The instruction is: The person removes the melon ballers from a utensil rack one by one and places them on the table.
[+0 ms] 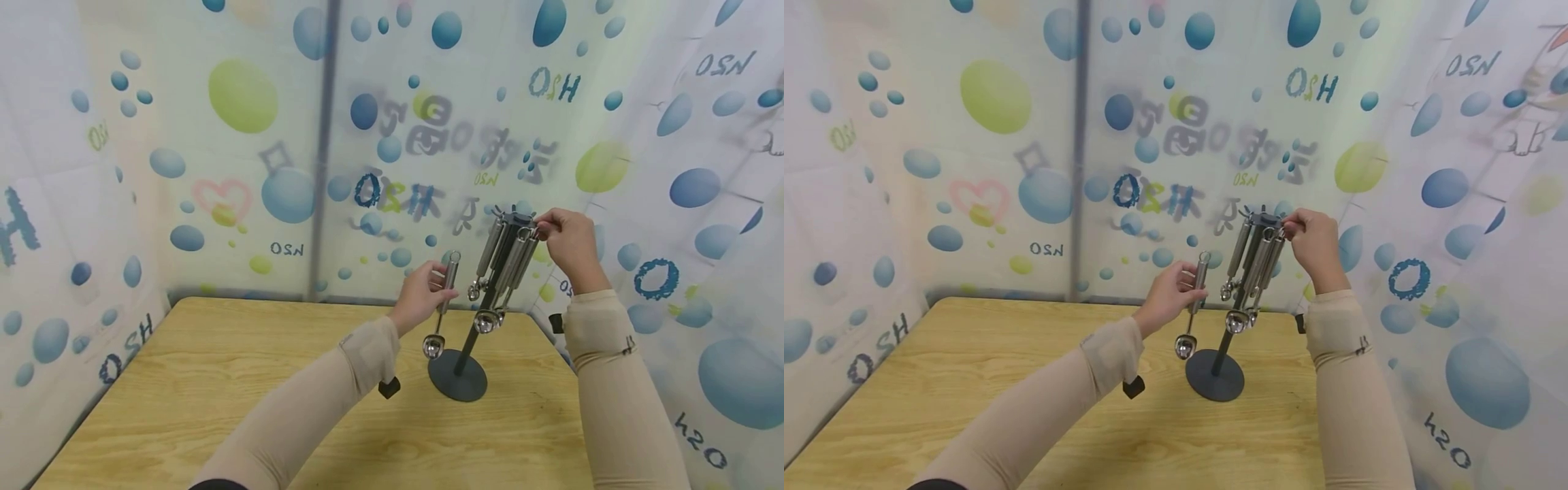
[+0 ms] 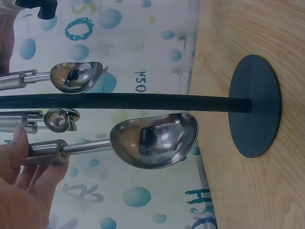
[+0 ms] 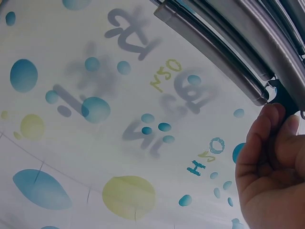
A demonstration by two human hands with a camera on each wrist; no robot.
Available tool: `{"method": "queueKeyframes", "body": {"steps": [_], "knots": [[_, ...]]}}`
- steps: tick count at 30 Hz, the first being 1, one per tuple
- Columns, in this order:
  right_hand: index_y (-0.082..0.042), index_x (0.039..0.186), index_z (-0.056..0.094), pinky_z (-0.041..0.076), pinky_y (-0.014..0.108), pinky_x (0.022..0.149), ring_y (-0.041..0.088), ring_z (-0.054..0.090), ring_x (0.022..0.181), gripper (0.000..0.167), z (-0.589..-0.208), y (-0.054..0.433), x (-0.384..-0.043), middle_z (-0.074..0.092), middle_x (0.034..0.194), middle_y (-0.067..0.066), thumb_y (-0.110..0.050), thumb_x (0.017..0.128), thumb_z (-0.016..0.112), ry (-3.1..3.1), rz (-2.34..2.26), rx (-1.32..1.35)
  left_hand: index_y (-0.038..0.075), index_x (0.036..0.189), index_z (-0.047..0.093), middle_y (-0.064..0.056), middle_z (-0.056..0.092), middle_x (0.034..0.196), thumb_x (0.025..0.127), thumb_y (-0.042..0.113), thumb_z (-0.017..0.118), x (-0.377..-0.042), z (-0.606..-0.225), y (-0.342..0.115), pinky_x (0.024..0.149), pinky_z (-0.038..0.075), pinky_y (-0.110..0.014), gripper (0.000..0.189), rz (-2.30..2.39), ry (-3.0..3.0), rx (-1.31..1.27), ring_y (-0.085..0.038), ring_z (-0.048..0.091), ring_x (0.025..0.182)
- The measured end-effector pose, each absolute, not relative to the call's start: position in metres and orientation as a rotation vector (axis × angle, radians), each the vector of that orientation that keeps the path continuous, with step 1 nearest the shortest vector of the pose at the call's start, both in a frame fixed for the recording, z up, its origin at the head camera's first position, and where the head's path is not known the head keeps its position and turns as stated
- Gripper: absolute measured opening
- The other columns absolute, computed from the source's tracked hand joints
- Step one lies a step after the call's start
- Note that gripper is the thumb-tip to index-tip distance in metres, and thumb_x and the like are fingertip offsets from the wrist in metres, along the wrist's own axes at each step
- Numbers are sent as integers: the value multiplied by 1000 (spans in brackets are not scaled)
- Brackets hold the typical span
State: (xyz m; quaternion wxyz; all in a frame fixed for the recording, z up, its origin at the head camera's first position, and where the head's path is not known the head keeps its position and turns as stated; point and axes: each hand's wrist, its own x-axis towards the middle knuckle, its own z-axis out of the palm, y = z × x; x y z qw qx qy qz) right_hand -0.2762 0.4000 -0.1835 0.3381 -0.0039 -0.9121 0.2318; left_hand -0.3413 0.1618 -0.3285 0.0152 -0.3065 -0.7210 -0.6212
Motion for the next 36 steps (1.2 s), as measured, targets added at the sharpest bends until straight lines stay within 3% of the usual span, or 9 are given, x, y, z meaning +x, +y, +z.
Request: {"method": "queueKeyframes", "body": {"steps": [7,13,24,28,36], "knots": [[5,107,72,45,30,68,37,66,92,21,-184,399,-276,71,99,26,-4,105,52,-2371,583,0,10,119,60,-5,70,102,92,13,77,-345,-342,160,74,59,-31,33,-1946,-2250,-945,-17,69,92],[4,106,73,42,25,63,35,66,88,23,-187,400,-274,71,96,26,-6,106,52,-2357,560,8,9,117,59,-4,68,100,91,12,78,-350,-357,161,74,60,-32,33,-1964,-2274,-915,-17,68,90],[4,106,73,41,23,62,35,66,89,24,-186,399,-275,71,97,25,-3,106,50,-2349,571,15,8,122,59,-15,69,111,91,12,78,-354,-372,159,76,60,-34,37,-1926,-2299,-888,-19,69,93],[4,107,73,41,22,61,34,66,89,24,-186,399,-275,71,97,25,-4,106,50,-2348,575,8,9,118,60,-10,69,102,89,9,79,-354,-379,160,78,58,-35,34,-1928,-2298,-880,-16,68,86],[4,107,72,41,20,61,33,65,89,23,-187,399,-276,70,97,25,-4,106,50,-2342,585,7,9,117,61,-3,65,94,90,10,79,-353,-388,160,65,59,-30,33,-1933,-2308,-882,-15,66,82]]}}
